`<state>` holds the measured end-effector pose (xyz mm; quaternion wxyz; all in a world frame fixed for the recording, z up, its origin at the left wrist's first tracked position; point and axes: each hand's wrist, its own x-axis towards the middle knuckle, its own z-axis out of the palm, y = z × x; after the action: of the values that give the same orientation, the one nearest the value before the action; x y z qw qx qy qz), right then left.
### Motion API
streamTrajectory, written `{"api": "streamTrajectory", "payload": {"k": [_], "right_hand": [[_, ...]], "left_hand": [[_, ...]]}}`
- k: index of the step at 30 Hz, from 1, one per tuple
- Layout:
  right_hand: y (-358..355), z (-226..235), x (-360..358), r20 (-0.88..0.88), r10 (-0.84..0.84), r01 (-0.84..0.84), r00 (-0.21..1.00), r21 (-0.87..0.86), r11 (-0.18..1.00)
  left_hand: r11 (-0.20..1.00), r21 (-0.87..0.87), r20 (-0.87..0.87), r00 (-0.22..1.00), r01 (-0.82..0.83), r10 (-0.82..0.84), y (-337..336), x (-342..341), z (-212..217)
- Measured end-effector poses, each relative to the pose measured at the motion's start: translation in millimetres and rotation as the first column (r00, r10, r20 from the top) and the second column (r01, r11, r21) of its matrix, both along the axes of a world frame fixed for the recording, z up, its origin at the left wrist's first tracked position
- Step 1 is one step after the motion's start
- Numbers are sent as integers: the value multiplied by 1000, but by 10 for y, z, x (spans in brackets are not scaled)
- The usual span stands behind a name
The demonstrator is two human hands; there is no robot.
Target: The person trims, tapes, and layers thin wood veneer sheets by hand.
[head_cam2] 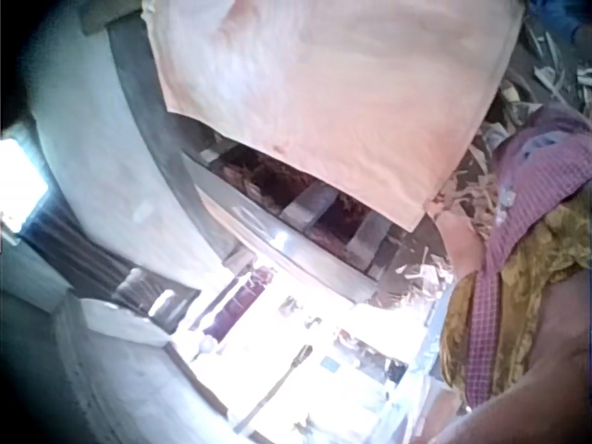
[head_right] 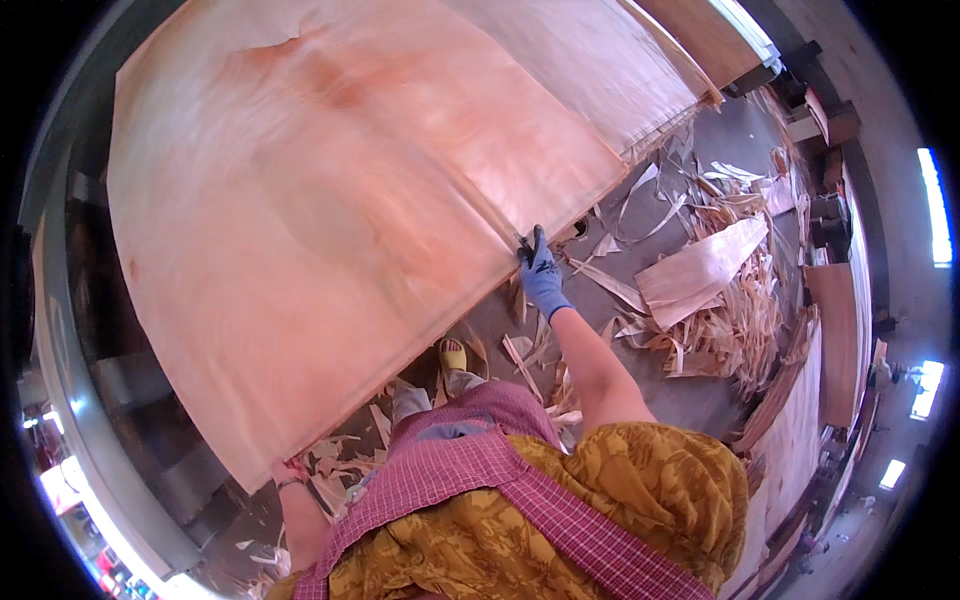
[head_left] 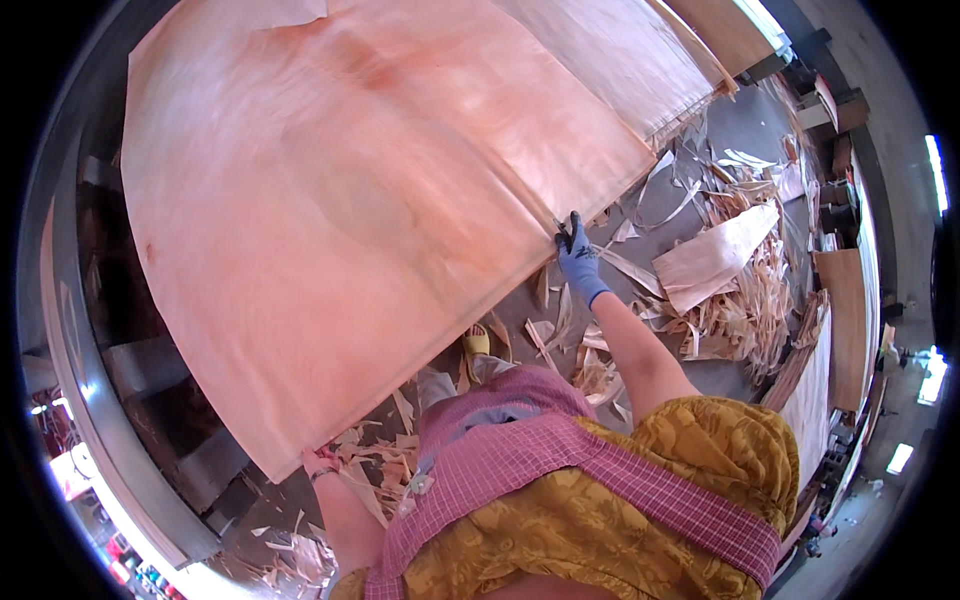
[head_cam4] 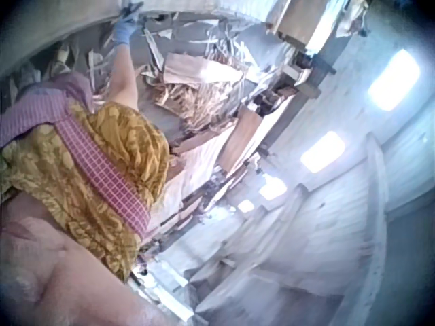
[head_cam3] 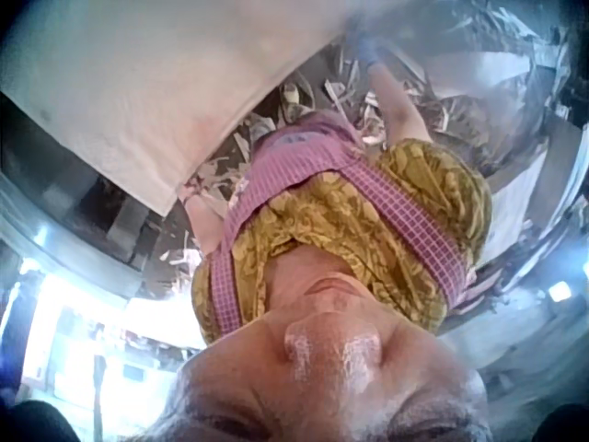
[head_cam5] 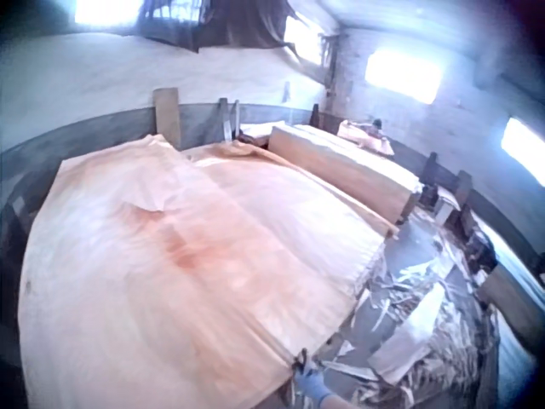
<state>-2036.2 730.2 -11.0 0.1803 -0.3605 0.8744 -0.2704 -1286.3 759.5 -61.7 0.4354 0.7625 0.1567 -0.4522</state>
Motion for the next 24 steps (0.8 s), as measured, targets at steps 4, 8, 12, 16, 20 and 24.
{"api": "streamTrajectory", "payload": {"k": [4, 8, 12, 16, 20, 24], "right_hand": [[-40, 104, 35, -72, 33, -29, 997, 58, 998], [353, 30, -249, -168, 54, -60, 984, -28, 998], [751, -53, -658, -85, -77, 84, 993, 76, 994], [1381, 18, -938, -167, -132, 157, 977, 146, 977], [2076, 241, -1128, -158, -263, 265, 952, -13, 964], [2806, 625, -1256, -322, -333, 335, 886, -52, 941]], "left_hand": [[986, 27, 189, 968, 163, -165, 61, -242, 184], [698, 591, 718, 131, 404, -684, 309, -817, 517], [428, 783, 577, -270, 450, -771, 65, -1526, 1090], [288, 799, 396, -102, 529, -913, -42, -1622, 1327], [310, 743, 401, -23, 594, -916, -109, -1469, 1261], [254, 743, 406, -115, 619, -907, -114, -1319, 1115]]}}
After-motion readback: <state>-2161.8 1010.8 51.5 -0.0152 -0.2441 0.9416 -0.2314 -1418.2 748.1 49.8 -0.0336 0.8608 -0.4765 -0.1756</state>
